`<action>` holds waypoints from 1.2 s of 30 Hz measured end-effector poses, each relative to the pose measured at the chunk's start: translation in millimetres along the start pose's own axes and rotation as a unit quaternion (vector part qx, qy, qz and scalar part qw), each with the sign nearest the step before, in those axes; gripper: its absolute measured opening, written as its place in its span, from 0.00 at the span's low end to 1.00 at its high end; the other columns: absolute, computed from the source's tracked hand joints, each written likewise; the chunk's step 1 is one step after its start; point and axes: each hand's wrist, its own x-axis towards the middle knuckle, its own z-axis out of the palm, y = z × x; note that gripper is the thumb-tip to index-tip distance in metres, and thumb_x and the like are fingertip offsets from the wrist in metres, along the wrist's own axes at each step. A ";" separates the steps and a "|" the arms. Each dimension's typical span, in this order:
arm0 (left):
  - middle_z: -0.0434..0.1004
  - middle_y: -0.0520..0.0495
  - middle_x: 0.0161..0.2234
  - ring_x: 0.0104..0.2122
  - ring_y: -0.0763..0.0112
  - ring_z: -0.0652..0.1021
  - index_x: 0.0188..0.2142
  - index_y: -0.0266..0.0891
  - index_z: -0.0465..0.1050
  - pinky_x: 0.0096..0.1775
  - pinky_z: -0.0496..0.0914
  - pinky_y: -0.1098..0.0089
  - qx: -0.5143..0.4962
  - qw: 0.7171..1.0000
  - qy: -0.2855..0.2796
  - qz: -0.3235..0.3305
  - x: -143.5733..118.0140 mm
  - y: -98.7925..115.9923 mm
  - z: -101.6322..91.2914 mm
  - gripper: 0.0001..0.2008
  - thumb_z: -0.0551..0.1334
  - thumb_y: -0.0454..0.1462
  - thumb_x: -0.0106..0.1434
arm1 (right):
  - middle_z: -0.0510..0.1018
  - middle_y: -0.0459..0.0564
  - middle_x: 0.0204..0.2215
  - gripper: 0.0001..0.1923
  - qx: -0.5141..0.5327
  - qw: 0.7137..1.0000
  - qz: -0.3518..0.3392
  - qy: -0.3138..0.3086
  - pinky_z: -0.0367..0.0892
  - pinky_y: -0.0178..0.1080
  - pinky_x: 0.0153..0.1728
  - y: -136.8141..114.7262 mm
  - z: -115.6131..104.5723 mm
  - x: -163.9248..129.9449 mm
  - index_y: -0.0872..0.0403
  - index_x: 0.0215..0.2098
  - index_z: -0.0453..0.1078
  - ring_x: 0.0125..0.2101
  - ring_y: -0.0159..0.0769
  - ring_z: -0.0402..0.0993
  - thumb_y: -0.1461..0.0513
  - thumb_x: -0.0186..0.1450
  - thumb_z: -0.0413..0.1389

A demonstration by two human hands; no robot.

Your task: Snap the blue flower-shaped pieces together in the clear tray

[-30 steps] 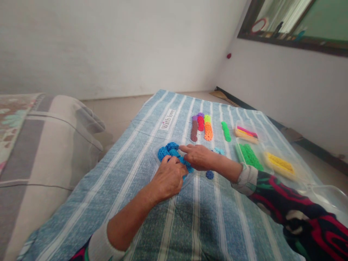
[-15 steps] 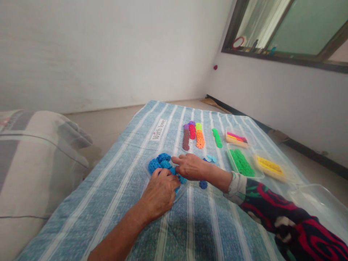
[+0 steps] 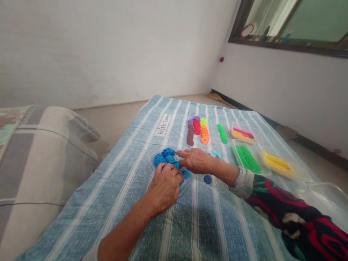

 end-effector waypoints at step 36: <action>0.80 0.47 0.36 0.41 0.59 0.73 0.37 0.42 0.76 0.44 0.66 0.54 0.020 0.999 0.022 -0.024 -5.3 7.2 -3.2 0.11 0.54 0.30 0.64 | 0.74 0.53 0.42 0.07 0.057 0.996 -0.002 0.068 0.59 0.36 0.29 4.8 13.6 8.7 0.55 0.40 0.72 0.34 0.34 0.70 0.60 0.67 0.57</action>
